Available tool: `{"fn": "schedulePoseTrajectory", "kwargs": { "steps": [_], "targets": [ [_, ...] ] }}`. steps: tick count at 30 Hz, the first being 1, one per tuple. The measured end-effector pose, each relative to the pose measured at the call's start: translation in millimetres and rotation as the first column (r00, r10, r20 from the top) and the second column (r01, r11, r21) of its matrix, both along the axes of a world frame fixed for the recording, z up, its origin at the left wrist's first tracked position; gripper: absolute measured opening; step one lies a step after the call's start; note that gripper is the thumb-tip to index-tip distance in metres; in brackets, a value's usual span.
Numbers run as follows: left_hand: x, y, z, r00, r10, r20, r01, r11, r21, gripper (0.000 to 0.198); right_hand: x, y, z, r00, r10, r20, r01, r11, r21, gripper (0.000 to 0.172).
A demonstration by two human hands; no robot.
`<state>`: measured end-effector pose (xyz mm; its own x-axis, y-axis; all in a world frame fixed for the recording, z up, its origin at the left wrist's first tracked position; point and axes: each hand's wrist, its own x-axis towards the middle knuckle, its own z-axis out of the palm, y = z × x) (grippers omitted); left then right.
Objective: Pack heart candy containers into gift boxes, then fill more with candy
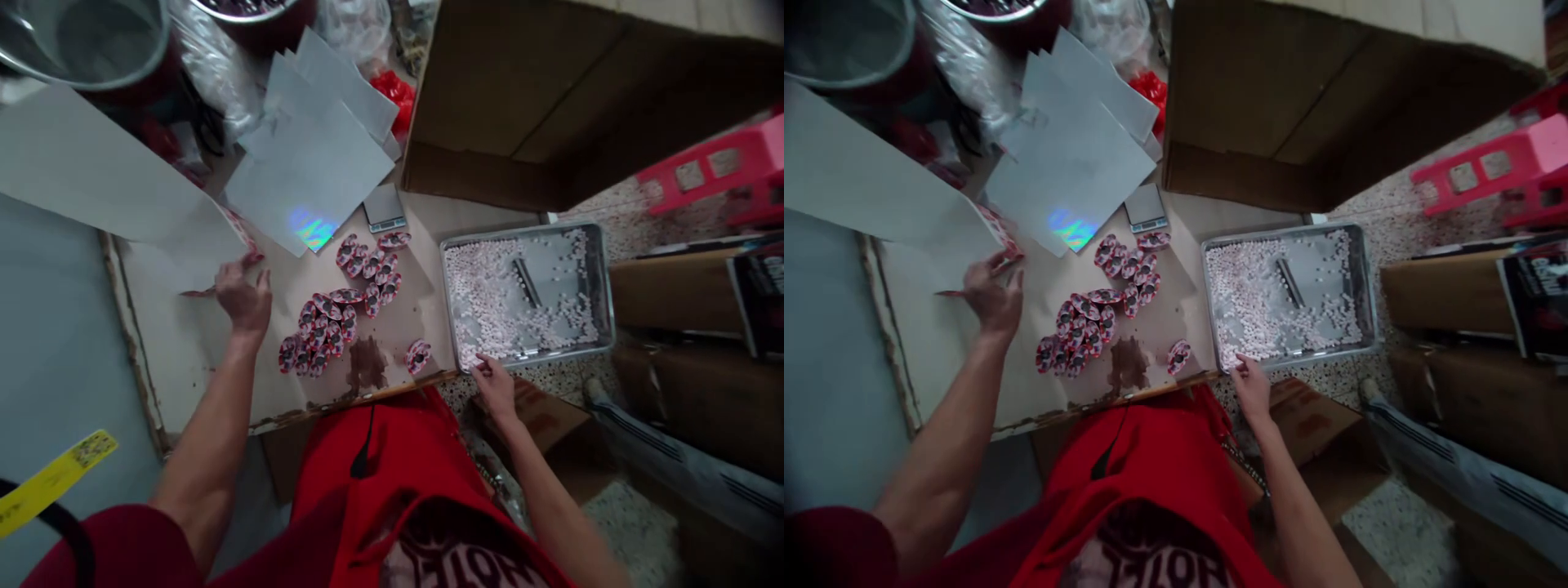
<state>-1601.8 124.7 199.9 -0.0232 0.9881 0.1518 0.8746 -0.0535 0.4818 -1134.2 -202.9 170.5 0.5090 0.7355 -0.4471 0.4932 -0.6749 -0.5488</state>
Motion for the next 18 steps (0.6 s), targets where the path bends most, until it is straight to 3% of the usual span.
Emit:
{"fn": "schedulePoseTrajectory", "kwargs": {
  "steps": [3, 6, 8, 11, 13, 18],
  "targets": [
    [40, -93, 1.6, 0.985, -0.166, -0.042, 0.169, 0.983, 0.078, 0.024, -6, -13, -3.6, 0.997, 0.024, -0.072, -0.024, 1.0, 0.001, 0.053],
    [100, -182, -2.9, 0.895, -0.438, 0.087, 0.444, 0.894, -0.069, 0.018, -9, -33, -10.1, 0.99, 0.098, -0.105, -0.096, 0.995, 0.025, 0.047],
    [143, -226, -7.7, 0.881, -0.439, 0.173, 0.466, 0.87, -0.164, 0.017, -9, -53, -13.7, 0.981, 0.145, -0.132, -0.141, 0.989, 0.041, 0.045],
    [194, -263, -13.6, 0.932, -0.285, 0.223, 0.34, 0.901, -0.27, 0.021, -2, -92, -18.2, 0.959, 0.217, -0.183, -0.211, 0.976, 0.051, 0.045],
    [211, -276, -14.4, 0.953, -0.199, 0.229, 0.264, 0.916, -0.303, 0.026, 7, -124, -20.6, 0.944, 0.264, -0.201, -0.261, 0.965, 0.04, 0.043],
    [204, -285, -18.5, 0.969, -0.102, 0.226, 0.159, 0.955, -0.252, 0.036, 39, -205, -23.4, 0.906, 0.395, -0.15, -0.404, 0.914, -0.033, 0.043]
  ]
}}
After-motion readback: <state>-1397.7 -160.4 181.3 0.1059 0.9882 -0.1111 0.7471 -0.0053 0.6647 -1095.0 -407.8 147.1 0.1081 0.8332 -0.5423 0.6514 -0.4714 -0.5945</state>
